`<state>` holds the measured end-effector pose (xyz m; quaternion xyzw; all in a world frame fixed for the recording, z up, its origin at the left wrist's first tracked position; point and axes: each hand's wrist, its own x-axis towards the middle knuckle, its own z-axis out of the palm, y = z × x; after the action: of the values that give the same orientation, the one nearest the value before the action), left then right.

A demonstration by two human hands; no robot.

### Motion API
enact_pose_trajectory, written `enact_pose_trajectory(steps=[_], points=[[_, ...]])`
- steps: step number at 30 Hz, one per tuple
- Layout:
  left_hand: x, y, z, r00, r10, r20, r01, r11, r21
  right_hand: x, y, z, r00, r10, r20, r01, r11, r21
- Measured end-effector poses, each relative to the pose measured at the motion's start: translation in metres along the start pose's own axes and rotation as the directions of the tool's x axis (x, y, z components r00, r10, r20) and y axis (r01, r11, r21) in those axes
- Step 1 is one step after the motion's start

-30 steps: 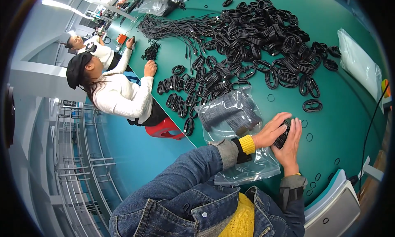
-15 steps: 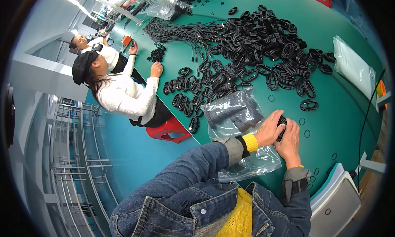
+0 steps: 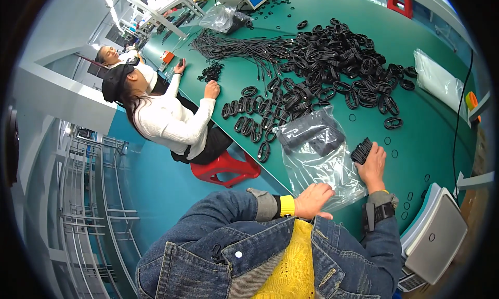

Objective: The person gathers coiled cables into a stack, places them into a plastic bag, and sets the bag on a digital scale. They then remove the bag from the scale and continue filling it with more cables by hand.

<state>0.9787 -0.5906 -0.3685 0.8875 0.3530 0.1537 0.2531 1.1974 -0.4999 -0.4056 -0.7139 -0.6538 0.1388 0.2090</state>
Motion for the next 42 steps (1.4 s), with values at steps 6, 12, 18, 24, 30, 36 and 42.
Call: enact_pose_trajectory(steps=[6,12,18,24,30,36,42], points=[[-0.018,0.002,0.036,0.997,0.000,0.079,-0.015,0.982,0.188,-0.012,0.009,0.005,0.975,0.002,-0.220,0.013,0.998,0.067],[-0.025,-0.018,0.016,0.995,-0.068,-0.070,0.068,0.998,-0.008,-0.013,0.008,-0.036,0.890,0.414,-0.190,-0.223,0.760,0.610],[-0.022,-0.029,0.031,0.964,-0.253,0.082,0.266,0.920,-0.287,-0.093,0.019,-0.074,0.882,0.457,0.113,-0.236,0.220,0.947],[-0.028,-0.019,0.027,0.950,-0.312,-0.015,0.280,0.875,-0.395,-0.172,-0.057,-0.062,0.947,0.204,0.250,-0.260,0.025,0.965],[-0.024,-0.008,0.005,0.927,-0.351,-0.133,0.237,0.823,-0.517,-0.160,-0.067,-0.018,0.929,-0.010,0.369,-0.362,0.159,0.918],[-0.023,0.006,-0.007,0.941,-0.025,-0.339,-0.079,0.953,-0.292,-0.144,-0.070,-0.010,0.998,0.050,0.048,-0.059,0.979,0.194],[-0.014,0.010,-0.007,0.913,0.095,-0.396,-0.178,0.968,-0.178,-0.100,-0.066,0.043,0.977,-0.197,-0.087,0.210,0.960,0.185]])
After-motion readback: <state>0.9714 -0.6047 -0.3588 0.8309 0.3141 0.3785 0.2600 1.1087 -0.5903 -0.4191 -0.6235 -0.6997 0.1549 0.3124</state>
